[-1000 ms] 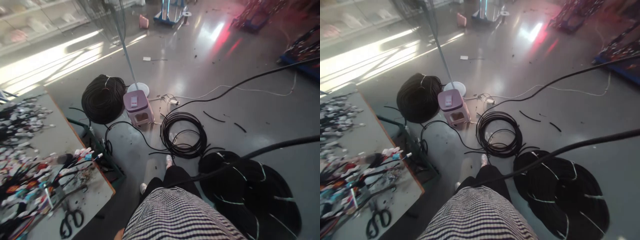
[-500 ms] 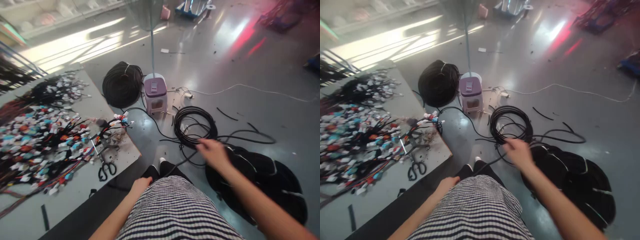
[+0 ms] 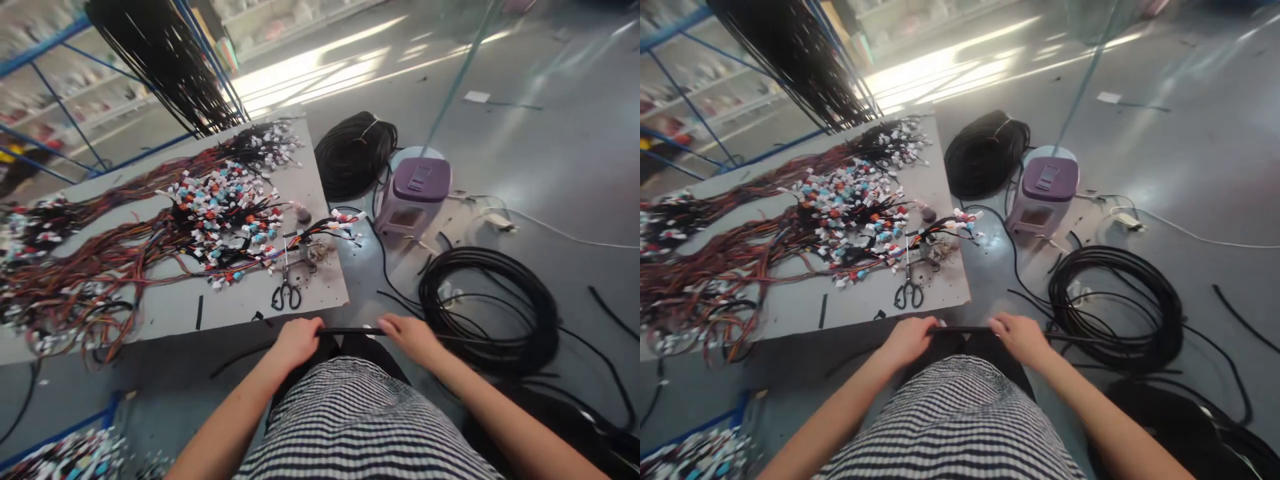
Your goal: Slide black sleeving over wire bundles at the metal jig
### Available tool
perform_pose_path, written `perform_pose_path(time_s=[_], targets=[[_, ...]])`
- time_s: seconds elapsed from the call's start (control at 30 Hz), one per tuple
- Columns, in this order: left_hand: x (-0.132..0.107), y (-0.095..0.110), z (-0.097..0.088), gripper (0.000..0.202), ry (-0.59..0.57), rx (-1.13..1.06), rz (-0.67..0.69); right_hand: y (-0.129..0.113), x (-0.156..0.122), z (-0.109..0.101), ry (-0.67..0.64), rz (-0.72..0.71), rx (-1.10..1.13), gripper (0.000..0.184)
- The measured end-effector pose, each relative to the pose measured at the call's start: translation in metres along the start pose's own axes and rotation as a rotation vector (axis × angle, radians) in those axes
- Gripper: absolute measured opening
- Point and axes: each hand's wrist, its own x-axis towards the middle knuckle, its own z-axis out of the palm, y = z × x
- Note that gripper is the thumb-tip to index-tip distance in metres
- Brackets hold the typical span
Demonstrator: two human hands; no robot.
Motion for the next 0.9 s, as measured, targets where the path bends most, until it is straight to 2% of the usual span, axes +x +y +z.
perform_pose_path(time_s=[0.07,0.1,0.17,0.23,0.3,0.4,0.5,0.57,0.67,0.7,0.77,0.83,0.9], targets=[[0.004,0.002,-0.004,0.028,0.011,0.019,0.071,-0.048,0.018,0.018,-0.086,-0.145,0.135,0.041],[0.006,-0.006,-0.007,0.027,0.029,0.013,0.084,-0.065,0.026,0.025,-0.099,-0.201,0.193,0.041],[0.007,-0.041,-0.015,0.026,0.065,-0.026,0.059,-0.084,0.039,0.032,-0.071,-0.236,0.273,0.039],[0.008,-0.089,-0.024,0.026,0.087,-0.064,0.016,-0.092,0.047,0.039,-0.027,-0.190,0.302,0.038],[0.009,-0.130,-0.030,0.026,0.072,-0.065,0.033,-0.105,0.055,0.053,-0.002,-0.146,0.296,0.040],[0.010,-0.160,-0.035,0.026,0.009,-0.086,0.199,-0.151,0.073,0.085,-0.010,-0.190,0.263,0.039],[0.010,-0.183,-0.046,0.026,-0.043,-0.287,0.341,-0.191,0.089,0.107,0.026,-0.198,0.214,0.036],[0.012,-0.208,-0.057,0.034,-0.081,-0.537,0.366,-0.196,0.092,0.109,0.103,-0.136,0.204,0.036],[0.020,-0.243,-0.069,0.055,-0.142,-0.909,0.386,-0.185,0.089,0.103,0.215,-0.076,0.230,0.037],[0.023,-0.248,-0.070,0.055,-0.138,-0.999,0.378,-0.181,0.088,0.102,0.242,-0.068,0.232,0.037],[0.028,-0.244,-0.066,0.050,-0.085,-1.081,0.346,-0.180,0.091,0.105,0.283,-0.069,0.220,0.037],[0.031,-0.226,-0.058,0.048,-0.028,-1.061,0.381,-0.188,0.099,0.113,0.278,-0.104,0.207,0.037],[0.036,-0.204,-0.051,0.043,-0.018,-0.970,0.505,-0.195,0.112,0.119,0.233,-0.168,0.203,0.034]])
